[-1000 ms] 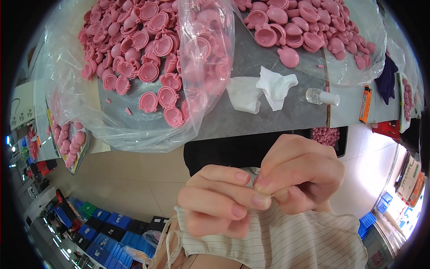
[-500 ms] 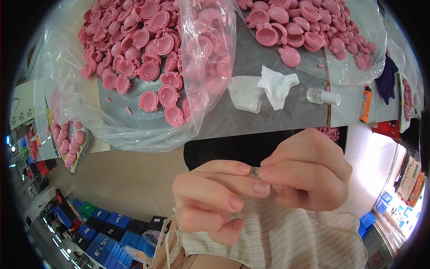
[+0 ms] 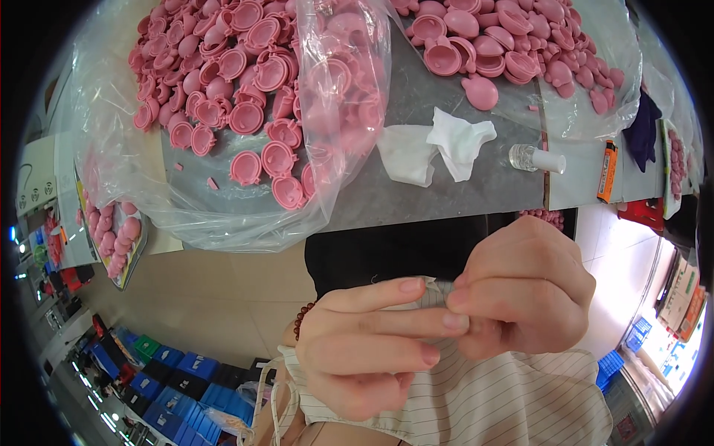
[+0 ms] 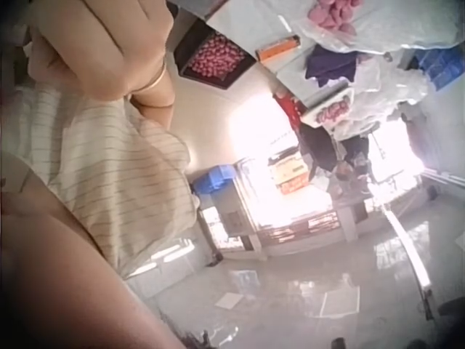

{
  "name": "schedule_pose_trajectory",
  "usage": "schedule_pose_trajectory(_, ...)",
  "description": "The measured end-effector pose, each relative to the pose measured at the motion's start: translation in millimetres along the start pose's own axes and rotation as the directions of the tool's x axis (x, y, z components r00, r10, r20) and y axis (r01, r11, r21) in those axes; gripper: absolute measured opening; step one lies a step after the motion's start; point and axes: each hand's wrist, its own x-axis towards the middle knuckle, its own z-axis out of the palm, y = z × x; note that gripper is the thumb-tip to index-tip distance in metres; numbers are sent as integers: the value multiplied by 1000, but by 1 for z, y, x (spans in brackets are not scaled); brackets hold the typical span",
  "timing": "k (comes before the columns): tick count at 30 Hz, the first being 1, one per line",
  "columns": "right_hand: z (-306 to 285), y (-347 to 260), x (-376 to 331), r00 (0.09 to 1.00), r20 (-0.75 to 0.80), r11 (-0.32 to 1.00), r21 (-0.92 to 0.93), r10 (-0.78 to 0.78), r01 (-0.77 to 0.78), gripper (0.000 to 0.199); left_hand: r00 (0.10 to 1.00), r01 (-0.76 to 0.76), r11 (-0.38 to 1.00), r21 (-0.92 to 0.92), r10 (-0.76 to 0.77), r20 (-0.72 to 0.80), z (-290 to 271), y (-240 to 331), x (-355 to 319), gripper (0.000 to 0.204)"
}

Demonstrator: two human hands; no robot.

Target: Sorting and applying liquid preparation to pink plastic toy components at a factory workbench.

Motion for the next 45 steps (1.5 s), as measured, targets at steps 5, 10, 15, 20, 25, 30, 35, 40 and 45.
schedule_pose_trajectory(5, 2, 0, -2, 995, 5, 983, 154, 99, -98, 10, 972, -98, 990, 104, 117, -203, 20, -5, -5, 22)
schedule_pose_trajectory(10, 3, 0, -5, 988, 8, 961, 231, 156, -153, 10, 952, -139, 975, 173, 180, -247, 27, -10, -4, 23)
schedule_pose_trajectory(15, 6, -1, -7, 979, 9, 937, 288, 205, -198, 10, 929, -186, 962, 201, 239, -282, 31, -14, -6, 23)
schedule_pose_trajectory(20, 8, 0, -4, 974, 35, 887, 407, 222, -216, 6, 917, -171, 983, -65, 135, -376, 29, -15, -10, 23)
schedule_pose_trajectory(25, 10, -1, -5, 961, 48, 845, 465, 274, -264, 8, 906, -132, 872, -471, -87, -415, 26, -14, -13, 21)
schedule_pose_trajectory(30, 9, 0, -2, 966, 56, 859, 446, 254, -252, 8, 892, -201, 734, -648, -137, -431, 28, -17, -14, 20)
schedule_pose_trajectory(35, 8, -1, 0, 974, 76, 895, 386, 212, -225, 7, 912, -152, 721, -676, -161, -378, 22, -15, -16, 20)
schedule_pose_trajectory(40, 8, 0, 4, 974, 79, 902, 369, 211, -225, 9, 919, -118, 732, -670, -175, -353, 18, -14, -16, 19)
schedule_pose_trajectory(45, 0, 4, 0, 984, 97, 948, 267, 150, -171, 14, 946, 33, 776, -629, -228, -231, 12, -10, -13, 20)
